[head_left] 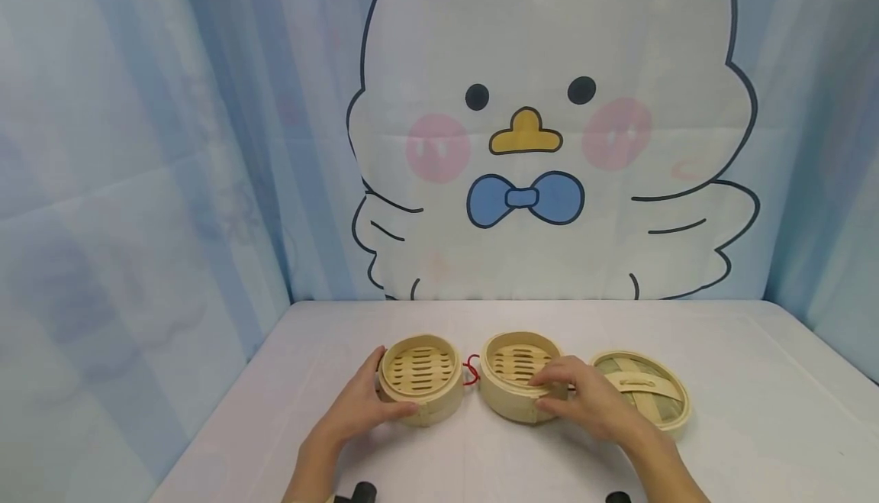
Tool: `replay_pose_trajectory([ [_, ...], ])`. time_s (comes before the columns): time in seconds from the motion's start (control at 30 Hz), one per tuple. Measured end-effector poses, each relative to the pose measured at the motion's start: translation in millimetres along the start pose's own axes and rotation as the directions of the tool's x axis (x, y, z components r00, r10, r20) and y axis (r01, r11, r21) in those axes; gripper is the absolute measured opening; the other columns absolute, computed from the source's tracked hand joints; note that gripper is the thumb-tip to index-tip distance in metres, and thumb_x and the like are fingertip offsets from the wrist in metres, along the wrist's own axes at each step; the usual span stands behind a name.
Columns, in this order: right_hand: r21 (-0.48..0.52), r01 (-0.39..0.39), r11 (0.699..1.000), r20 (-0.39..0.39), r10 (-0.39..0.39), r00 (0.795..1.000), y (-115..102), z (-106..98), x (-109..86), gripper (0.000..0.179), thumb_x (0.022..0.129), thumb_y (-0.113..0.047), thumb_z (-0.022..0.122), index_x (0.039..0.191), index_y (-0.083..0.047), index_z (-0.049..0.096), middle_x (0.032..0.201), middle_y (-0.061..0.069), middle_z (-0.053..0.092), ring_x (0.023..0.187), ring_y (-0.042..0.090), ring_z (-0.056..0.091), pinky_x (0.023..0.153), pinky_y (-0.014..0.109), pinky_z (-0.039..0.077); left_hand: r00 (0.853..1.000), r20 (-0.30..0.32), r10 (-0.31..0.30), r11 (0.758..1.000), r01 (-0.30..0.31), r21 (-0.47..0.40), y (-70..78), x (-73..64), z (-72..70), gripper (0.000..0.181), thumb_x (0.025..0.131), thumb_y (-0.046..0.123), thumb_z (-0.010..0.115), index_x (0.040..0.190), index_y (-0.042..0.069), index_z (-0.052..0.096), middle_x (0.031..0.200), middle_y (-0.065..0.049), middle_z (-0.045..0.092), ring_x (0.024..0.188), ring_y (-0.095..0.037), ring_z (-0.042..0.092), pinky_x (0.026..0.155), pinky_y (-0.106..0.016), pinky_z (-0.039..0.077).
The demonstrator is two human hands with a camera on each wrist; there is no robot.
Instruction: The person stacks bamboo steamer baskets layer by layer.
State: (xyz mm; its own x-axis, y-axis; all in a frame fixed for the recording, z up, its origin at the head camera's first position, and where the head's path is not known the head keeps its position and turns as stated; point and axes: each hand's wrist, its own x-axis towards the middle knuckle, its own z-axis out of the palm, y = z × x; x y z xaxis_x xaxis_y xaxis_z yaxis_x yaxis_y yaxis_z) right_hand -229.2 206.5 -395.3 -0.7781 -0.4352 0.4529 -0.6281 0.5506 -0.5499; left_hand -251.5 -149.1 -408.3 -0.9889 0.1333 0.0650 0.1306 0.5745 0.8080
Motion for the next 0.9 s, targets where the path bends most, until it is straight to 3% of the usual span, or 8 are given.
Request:
replay_pose_trajectory([
  [0.2,0.000,0.005,1.000,-0.010,-0.005,1.000,1.4,-0.3,0.5,0.018,0.086,-0.018,0.081,0.103,-0.016,0.076,0.109,-0.001,0.068,0.106,0.017,0.058,0.091,0.036,0.051,1.000,0.004,0.007,1.000,-0.007,-0.004,-1.5,0.5,0.2,0.123,0.068,0.036,0.096,0.155,-0.009,0.022,0.158,-0.030,0.029,0.144,-0.047,0.027,0.114,-0.064,0.023],
  [0.5,-0.029,0.079,0.996,-0.071,-0.081,0.994,4.2,2.7,-0.5,0.019,0.083,-0.011,0.083,0.100,-0.016,0.076,0.109,0.003,0.067,0.106,0.015,0.056,0.087,0.034,0.053,1.000,0.005,0.009,1.000,-0.009,-0.017,-1.7,-0.3,-0.5,0.123,0.068,0.035,0.096,0.155,-0.009,0.021,0.158,-0.030,0.029,0.144,-0.047,0.026,0.114,-0.065,0.022],
  [0.9,-0.018,0.026,1.000,-0.107,-0.028,0.994,-0.3,0.6,0.0,0.022,0.083,-0.011,0.083,0.104,-0.010,0.078,0.111,0.000,0.063,0.107,0.014,0.053,0.087,0.029,0.050,1.000,0.005,0.008,1.000,-0.008,-0.016,-0.6,0.0,-0.3,0.123,0.068,0.035,0.095,0.155,-0.009,0.021,0.157,-0.030,0.029,0.144,-0.047,0.027,0.115,-0.064,0.022],
])
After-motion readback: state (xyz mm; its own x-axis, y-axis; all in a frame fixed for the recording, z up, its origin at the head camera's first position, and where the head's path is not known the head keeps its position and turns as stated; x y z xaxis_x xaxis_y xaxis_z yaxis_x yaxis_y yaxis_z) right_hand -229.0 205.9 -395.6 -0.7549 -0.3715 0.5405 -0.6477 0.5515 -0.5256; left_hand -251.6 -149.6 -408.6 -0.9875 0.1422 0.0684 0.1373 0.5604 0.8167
